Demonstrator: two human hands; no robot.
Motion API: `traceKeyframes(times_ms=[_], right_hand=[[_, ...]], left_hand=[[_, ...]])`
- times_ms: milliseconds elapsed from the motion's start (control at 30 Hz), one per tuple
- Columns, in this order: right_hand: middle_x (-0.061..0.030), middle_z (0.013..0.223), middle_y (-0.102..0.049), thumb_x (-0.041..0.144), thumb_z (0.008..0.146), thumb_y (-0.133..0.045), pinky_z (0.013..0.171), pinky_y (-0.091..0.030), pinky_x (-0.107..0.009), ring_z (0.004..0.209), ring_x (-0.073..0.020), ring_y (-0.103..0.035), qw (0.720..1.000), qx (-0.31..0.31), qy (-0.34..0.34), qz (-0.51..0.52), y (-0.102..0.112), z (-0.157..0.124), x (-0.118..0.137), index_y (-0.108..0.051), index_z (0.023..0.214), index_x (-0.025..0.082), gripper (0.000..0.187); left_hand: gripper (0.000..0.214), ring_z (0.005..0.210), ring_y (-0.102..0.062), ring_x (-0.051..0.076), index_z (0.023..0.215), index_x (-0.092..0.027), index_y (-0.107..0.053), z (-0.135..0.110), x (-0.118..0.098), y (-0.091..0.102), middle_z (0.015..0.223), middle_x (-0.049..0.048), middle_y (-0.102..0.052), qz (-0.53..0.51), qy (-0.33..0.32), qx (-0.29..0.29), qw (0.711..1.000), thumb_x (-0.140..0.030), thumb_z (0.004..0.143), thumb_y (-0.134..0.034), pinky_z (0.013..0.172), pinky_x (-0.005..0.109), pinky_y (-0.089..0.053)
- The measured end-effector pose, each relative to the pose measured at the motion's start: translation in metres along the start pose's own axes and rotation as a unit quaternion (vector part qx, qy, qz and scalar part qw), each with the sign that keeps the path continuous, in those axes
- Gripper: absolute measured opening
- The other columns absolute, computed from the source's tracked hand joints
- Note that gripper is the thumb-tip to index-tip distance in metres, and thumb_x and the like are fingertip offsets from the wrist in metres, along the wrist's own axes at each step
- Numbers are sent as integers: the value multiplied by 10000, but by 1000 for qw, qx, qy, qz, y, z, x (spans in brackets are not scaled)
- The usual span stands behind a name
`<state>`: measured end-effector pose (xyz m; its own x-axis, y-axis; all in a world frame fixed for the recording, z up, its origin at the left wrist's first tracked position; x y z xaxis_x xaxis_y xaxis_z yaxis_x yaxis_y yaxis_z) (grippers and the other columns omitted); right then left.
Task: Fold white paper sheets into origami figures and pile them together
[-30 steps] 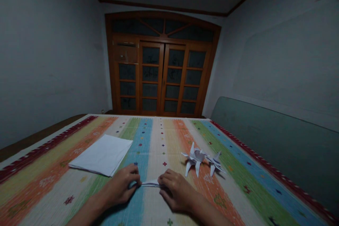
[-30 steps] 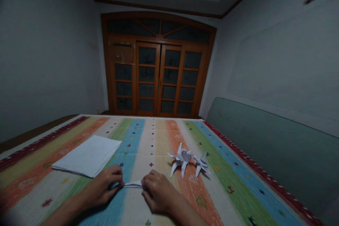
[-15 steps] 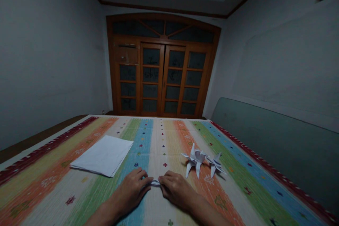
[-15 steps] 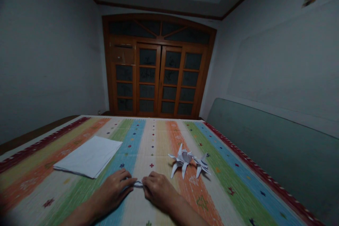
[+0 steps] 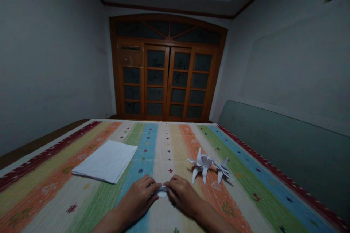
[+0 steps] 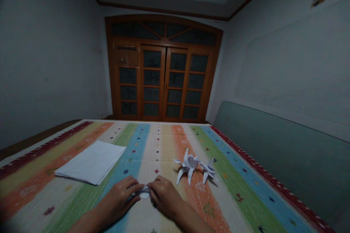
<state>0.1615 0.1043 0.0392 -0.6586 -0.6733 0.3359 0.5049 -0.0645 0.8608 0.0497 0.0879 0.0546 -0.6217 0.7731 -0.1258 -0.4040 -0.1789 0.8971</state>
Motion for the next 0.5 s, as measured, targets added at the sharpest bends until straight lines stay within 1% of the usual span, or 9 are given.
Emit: traceKeyframes(times_ms=[100,200,267,333,367,400,467,500], right_hand=[[-94,952,-750,68,905,-572,815,-523,-307,899,-228,-676,1000,-7,4,24,5,-1,3,-738,1054,192,256],[-90,959,-761,86,909,-559,826,-512,-325,917,-236,-664,999,-12,26,42,9,-2,9,-729,1063,193,253],[-95,967,-762,154,880,-649,820,-511,-337,918,-250,-660,998,-13,34,47,10,-4,13,-722,1073,181,208],[-102,976,-761,239,801,-777,808,-511,-348,918,-269,-659,998,-15,35,45,11,-4,15,-717,1071,168,285],[-102,979,-761,255,780,-806,805,-510,-351,918,-274,-660,998,-19,35,42,12,-4,15,-716,1062,167,308],[-99,978,-764,252,795,-798,805,-507,-350,919,-272,-662,998,-22,35,38,12,-4,16,-718,1048,172,277],[-85,954,-774,218,890,-710,801,-496,-341,902,-255,-671,998,-36,39,31,13,-4,17,-727,1012,190,126],[-78,938,-778,205,928,-668,791,-491,-337,884,-246,-675,998,-46,41,29,15,-4,17,-732,998,199,95]], left_hand=[[279,889,-661,244,1160,-208,-648,1,-5,1,975,51,-708,11,-29,-18,999,-105,907,-704,770,325,-538],[166,805,-656,226,1118,-191,-663,2,-10,1,898,52,-706,30,-65,-35,997,-128,970,-624,720,306,-522],[141,774,-651,221,1080,-178,-678,3,-11,0,868,58,-706,38,-72,-35,996,-126,987,-586,701,301,-510],[147,776,-653,222,1015,-178,-696,5,-7,-3,857,60,-709,20,-48,-23,998,-105,971,-577,702,298,-500],[156,784,-655,223,975,-180,-702,6,-4,-4,854,59,-712,4,-29,-16,999,-88,952,-578,710,298,-497],[166,794,-659,223,940,-182,-703,6,-1,-6,853,57,-714,-13,-9,-10,1000,-70,928,-580,719,296,-495],[176,808,-668,220,891,-181,-695,7,1,-7,855,56,-716,-34,22,-8,999,-50,885,-578,729,289,-491],[174,810,-671,215,879,-181,-687,8,1,-6,858,56,-717,-41,35,-10,999,-51,874,-572,728,282,-488]])
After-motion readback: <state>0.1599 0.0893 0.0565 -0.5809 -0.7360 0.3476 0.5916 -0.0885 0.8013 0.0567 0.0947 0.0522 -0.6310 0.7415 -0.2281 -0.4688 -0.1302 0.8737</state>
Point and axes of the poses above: each hand's wrist, its own z-axis towards the middle knuckle, its own y-axis out of the back of the hand, x = y × z, the point moved 10 cm from there along z, towards the middle knuckle
